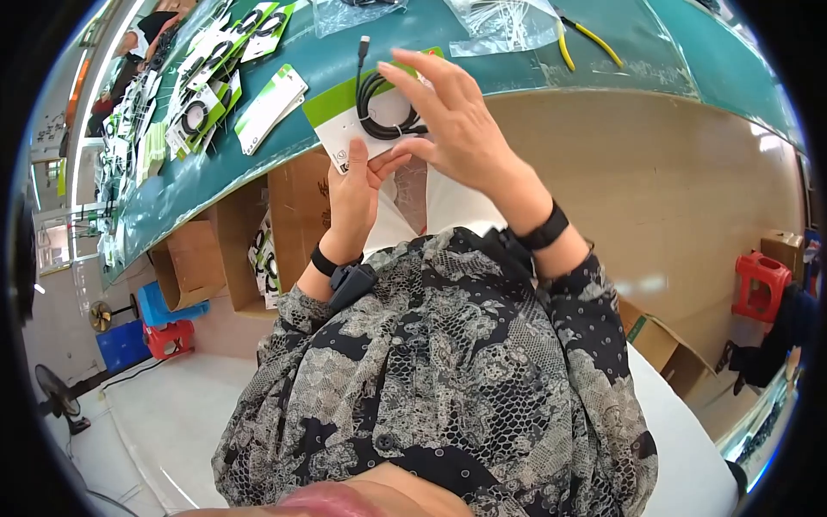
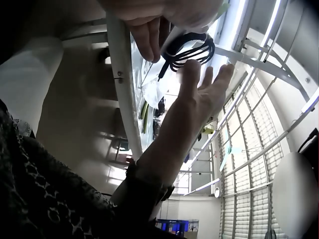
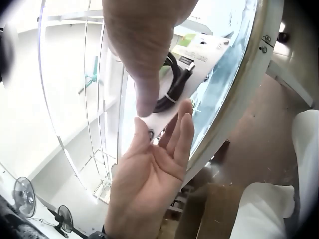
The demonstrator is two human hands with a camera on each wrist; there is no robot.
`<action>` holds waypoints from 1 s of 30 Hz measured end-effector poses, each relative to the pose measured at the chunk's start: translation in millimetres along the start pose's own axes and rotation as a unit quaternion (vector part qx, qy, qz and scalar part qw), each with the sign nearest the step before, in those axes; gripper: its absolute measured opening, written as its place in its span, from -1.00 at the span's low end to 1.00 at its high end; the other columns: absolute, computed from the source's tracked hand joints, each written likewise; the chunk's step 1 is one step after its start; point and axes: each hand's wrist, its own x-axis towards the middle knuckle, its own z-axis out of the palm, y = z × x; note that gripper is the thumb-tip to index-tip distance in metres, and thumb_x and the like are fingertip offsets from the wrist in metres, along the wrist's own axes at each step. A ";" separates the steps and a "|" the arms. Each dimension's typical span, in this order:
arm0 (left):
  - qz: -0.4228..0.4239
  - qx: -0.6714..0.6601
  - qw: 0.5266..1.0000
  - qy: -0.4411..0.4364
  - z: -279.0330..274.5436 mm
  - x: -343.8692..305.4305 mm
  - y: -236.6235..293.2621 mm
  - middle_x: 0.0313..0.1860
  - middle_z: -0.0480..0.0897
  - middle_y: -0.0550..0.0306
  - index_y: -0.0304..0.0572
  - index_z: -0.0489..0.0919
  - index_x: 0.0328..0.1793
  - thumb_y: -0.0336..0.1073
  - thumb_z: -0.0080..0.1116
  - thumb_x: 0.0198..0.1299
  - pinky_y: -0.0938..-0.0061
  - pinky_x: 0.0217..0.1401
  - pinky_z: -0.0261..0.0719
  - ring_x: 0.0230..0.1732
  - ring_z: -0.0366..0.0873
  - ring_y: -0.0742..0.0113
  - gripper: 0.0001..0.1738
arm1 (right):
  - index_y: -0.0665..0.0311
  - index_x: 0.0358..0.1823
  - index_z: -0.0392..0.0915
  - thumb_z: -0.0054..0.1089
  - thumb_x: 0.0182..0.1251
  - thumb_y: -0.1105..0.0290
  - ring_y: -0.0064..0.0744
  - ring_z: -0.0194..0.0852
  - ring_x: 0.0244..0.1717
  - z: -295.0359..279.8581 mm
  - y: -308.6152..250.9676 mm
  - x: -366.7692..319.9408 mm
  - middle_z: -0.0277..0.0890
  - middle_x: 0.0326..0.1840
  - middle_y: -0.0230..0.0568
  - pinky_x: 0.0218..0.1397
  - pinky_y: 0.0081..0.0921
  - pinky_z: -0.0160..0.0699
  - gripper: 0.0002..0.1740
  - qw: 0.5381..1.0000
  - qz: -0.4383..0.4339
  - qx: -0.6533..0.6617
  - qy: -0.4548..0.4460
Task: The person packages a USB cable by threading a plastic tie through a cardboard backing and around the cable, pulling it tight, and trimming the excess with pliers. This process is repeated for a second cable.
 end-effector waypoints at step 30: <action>0.026 0.032 0.996 -0.075 -2.7 2.1 -5.3 -0.01 0.58 0.14 -0.33 0.44 0.18 -0.14 -0.06 0.40 0.56 -0.03 0.53 -0.08 0.57 0.41 -0.59 | 0.29 0.22 0.29 0.03 0.42 0.15 -0.50 0.44 -0.03 27.0 5.8 -62.4 0.46 0.04 -0.25 0.01 -0.43 0.50 -0.52 0.757 0.502 0.418 0.020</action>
